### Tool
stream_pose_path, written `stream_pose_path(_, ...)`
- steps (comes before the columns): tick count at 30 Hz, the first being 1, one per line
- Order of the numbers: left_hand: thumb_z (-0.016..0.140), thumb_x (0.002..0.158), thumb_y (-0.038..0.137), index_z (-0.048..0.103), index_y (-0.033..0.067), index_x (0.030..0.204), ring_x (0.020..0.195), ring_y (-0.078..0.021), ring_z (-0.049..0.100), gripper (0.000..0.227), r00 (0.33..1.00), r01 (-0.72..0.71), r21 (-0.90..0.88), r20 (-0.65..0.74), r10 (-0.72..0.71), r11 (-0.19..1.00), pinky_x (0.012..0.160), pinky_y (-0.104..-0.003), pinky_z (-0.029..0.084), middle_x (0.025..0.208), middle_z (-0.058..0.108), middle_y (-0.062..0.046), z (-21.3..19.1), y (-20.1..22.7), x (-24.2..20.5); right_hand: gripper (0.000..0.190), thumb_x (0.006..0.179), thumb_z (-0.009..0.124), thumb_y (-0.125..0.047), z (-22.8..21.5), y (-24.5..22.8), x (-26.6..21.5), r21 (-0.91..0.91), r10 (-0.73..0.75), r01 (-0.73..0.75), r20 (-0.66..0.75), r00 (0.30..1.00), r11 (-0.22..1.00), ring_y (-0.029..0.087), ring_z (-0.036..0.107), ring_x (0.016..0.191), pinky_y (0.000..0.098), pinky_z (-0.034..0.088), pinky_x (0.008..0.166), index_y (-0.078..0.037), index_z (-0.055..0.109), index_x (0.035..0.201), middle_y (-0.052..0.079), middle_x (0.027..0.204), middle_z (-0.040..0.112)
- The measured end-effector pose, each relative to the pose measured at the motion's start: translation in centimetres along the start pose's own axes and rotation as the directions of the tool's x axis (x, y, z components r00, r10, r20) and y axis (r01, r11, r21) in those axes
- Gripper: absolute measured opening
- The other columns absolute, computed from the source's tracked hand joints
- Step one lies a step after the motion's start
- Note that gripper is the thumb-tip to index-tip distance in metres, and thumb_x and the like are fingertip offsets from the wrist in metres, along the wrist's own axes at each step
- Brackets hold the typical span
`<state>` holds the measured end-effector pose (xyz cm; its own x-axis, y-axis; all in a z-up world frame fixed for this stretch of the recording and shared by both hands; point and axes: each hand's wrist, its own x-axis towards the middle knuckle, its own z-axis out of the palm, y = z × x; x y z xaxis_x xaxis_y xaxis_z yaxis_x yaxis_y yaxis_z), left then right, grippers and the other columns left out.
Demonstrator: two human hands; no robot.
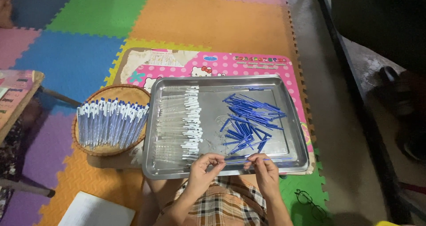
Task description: Manually assembling ballpoint pens by inserting ink refills into clear plastic barrels.
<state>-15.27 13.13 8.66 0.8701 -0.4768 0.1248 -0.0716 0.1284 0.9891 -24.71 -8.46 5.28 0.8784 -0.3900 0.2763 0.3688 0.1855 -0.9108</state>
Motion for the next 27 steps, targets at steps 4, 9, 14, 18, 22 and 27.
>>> stream_pose_path(4,0.08,0.09,0.001,0.08,0.0052,0.106,0.088,-0.0142,0.071,0.016,1.0,0.009,0.011,0.019,-0.009,1.0,0.082,-0.026,0.058,0.098,0.081,-0.006,0.3,0.2,0.0,0.025,0.11,0.054,-0.016,0.4,-0.5,-0.1,-0.027,0.017,-0.015,0.057,0.998,1.0,0.024,0.074,0.083,0.0373,0.067,0.074,0.001,0.072,0.112,0.015,0.096,0.075)
stream_pose_path(9,0.081,0.09,0.005,0.081,0.0081,0.107,0.087,-0.0134,0.07,0.017,0.999,0.016,0.071,0.027,-0.018,0.997,0.082,-0.026,0.057,0.097,0.081,-0.004,0.1,-0.2,-0.1,0.026,0.11,0.054,-0.015,0.9,-1.4,0.0,-0.062,0.007,-0.003,0.062,0.998,0.998,0.024,0.073,0.083,0.0378,0.065,0.077,0.003,0.072,0.11,0.015,0.095,0.074)
stream_pose_path(14,0.082,0.089,0.004,0.081,0.0085,0.105,0.087,-0.0133,0.07,0.016,0.999,-0.019,0.106,0.046,0.014,0.994,0.081,-0.026,0.056,0.095,0.082,-0.003,0.6,0.4,-0.2,0.026,0.109,0.053,-0.014,1.9,-1.9,-0.3,-0.139,0.077,-0.06,0.125,0.989,0.989,0.023,0.077,0.088,0.0363,0.067,0.082,0.002,0.073,0.11,0.013,0.096,0.075)
stream_pose_path(18,0.083,0.088,0.003,0.081,0.0073,0.102,0.088,-0.0141,0.075,0.015,0.998,-0.066,0.113,0.022,0.064,0.991,0.083,-0.026,0.06,0.095,0.083,-0.004,0.7,0.9,-0.4,0.028,0.109,0.054,-0.016,3.2,-3.1,-0.3,-0.189,0.053,-0.022,0.159,0.986,0.982,0.021,0.071,0.085,0.034,0.064,0.083,0.0,0.076,0.11,0.014,0.108,0.067)
stream_pose_path(22,0.084,0.087,0.004,0.08,0.0084,0.11,0.09,-0.0136,0.071,0.023,0.999,-0.031,0.117,0.013,0.029,0.993,0.084,-0.026,0.057,0.098,0.079,-0.003,0.4,0.0,-0.4,0.032,0.11,0.052,-0.021,3.3,-2.8,-0.4,-0.041,0.141,-0.136,0.197,0.97,0.99,0.03,0.078,0.099,0.045,0.068,0.092,0.001,0.074,0.114,0.024,0.131,0.07)
stream_pose_path(27,0.087,0.084,-0.001,0.075,0.0073,0.112,0.072,-0.0129,0.061,0.031,0.949,-0.314,0.229,0.046,0.312,0.921,0.074,-0.025,0.054,0.105,0.065,-0.006,0.2,0.5,-0.3,0.03,0.107,0.058,-0.02,1.9,0.7,-1.4,0.383,0.405,-0.441,0.174,0.898,0.812,0.037,0.079,0.094,0.045,0.065,0.087,0.007,0.069,0.113,0.032,0.103,0.078)
